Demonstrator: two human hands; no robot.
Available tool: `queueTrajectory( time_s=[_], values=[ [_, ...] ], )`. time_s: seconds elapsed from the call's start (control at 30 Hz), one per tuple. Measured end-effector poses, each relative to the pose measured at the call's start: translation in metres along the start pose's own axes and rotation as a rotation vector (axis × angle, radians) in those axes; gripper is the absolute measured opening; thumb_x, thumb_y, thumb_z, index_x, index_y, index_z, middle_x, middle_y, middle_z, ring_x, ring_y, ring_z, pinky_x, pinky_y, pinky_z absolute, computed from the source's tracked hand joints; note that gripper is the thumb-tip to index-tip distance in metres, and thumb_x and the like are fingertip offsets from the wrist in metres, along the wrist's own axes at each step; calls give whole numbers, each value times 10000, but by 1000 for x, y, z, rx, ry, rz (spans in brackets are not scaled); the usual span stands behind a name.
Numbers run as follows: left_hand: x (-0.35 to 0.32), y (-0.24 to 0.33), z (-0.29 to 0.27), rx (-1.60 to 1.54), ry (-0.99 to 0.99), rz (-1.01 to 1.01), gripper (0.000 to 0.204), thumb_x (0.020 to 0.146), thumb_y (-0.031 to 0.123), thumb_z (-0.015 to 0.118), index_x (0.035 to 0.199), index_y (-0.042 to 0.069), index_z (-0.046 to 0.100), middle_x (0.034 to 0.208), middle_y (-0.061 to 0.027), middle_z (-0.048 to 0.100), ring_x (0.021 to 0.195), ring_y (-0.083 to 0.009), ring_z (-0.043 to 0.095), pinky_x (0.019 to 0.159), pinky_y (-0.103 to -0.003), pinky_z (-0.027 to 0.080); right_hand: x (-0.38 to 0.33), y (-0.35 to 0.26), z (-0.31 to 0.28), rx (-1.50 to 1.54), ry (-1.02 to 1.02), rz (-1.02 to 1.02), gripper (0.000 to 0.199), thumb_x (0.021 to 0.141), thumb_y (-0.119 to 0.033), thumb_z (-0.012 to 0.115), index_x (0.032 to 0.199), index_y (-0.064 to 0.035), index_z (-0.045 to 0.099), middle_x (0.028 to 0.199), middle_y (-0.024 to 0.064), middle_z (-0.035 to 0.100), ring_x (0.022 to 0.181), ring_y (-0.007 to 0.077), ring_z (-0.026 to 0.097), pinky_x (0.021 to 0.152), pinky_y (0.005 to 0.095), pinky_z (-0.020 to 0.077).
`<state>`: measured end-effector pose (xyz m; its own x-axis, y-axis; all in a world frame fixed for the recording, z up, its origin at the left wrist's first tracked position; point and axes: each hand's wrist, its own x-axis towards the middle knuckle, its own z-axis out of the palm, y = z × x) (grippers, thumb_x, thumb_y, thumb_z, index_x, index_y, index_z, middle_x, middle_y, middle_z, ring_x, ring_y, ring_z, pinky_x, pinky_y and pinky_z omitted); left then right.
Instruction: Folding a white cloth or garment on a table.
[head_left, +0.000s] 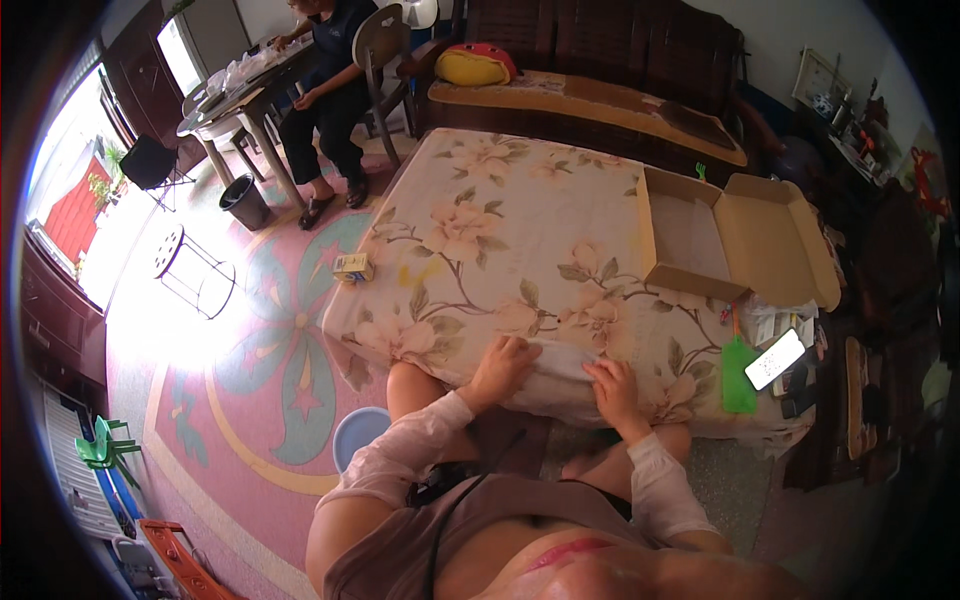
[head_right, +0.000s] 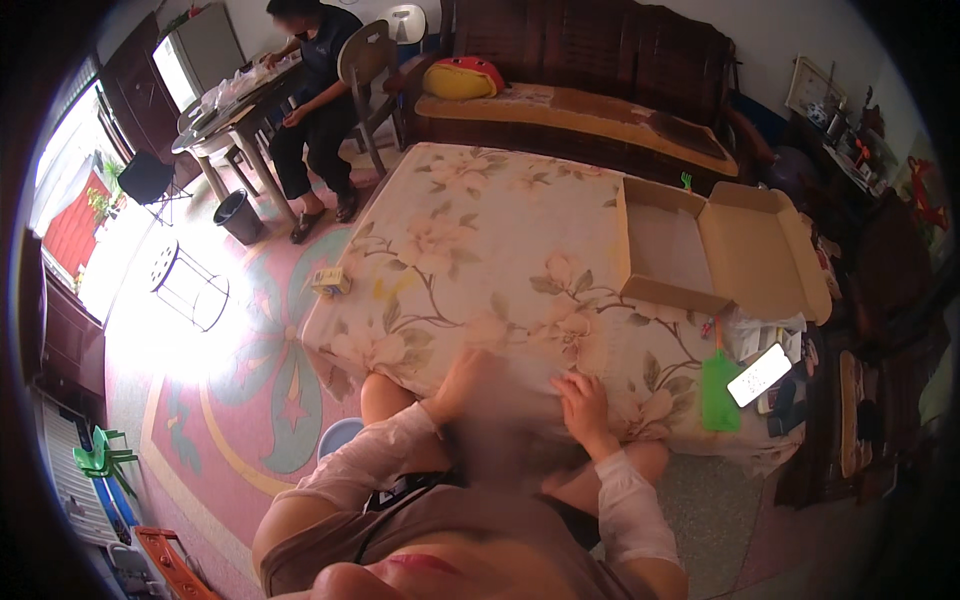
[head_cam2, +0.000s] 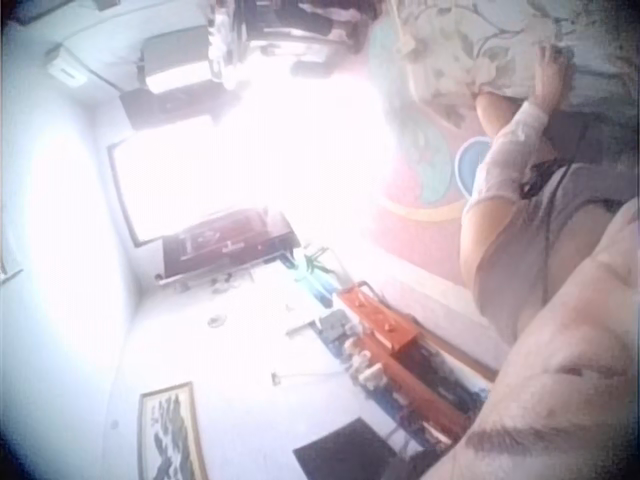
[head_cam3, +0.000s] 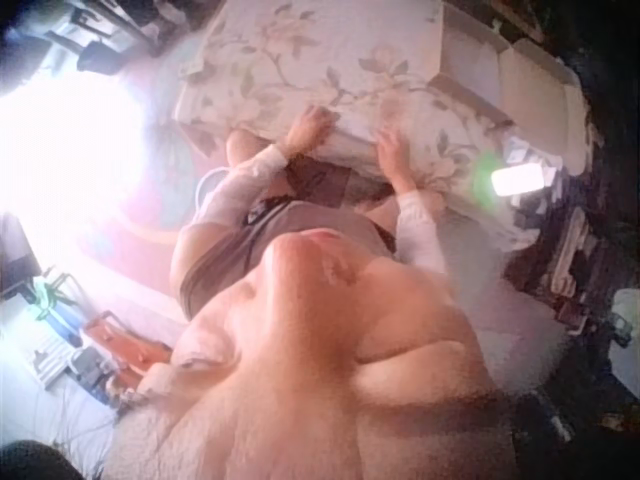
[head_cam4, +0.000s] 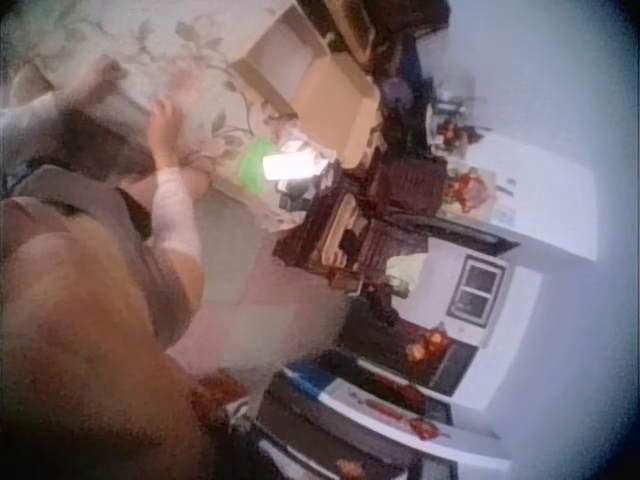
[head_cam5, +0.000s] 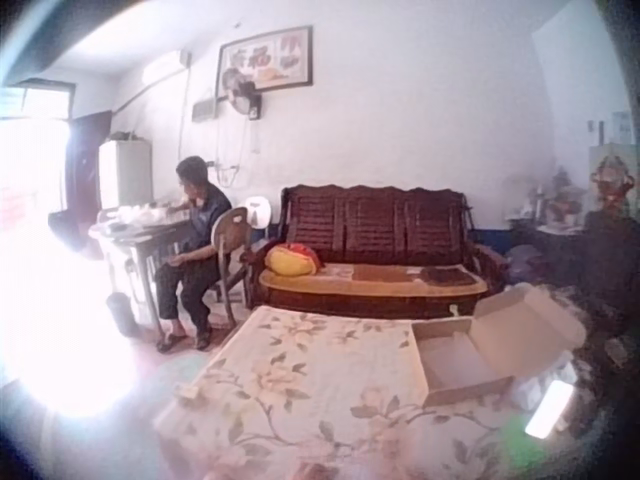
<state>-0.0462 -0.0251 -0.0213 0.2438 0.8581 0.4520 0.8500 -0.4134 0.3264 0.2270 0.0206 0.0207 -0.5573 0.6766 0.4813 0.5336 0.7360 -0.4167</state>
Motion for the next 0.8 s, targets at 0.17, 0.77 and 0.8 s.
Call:
queueTrajectory(
  time_s=[0.17,0.77,0.8],
  values=[
    [4,16,-18,-129,8,27,426,797,101,673,1219,108,615,1106,-117,555,1074,-332,530,940,-419,459,-9,4,-6,-29,-23,6,300,811,-33,610,1075,-139,706,1061,64,639,976,303,584,863,418,472],
    [70,-5,20,28,-22,-63,375,829,128,638,1204,138,632,1149,-102,577,1075,-314,541,901,-431,464,26,53,3,-25,33,93,343,803,-11,606,1122,-100,693,1071,120,611,1014,343,550,906,422,447],
    [57,3,19,-35,8,-51,390,822,121,633,1212,139,628,1156,-108,573,1077,-318,541,906,-436,462,13,46,-1,-29,19,101,347,799,-14,607,1122,-106,694,1068,117,610,1007,341,551,900,420,448]
  ],
)
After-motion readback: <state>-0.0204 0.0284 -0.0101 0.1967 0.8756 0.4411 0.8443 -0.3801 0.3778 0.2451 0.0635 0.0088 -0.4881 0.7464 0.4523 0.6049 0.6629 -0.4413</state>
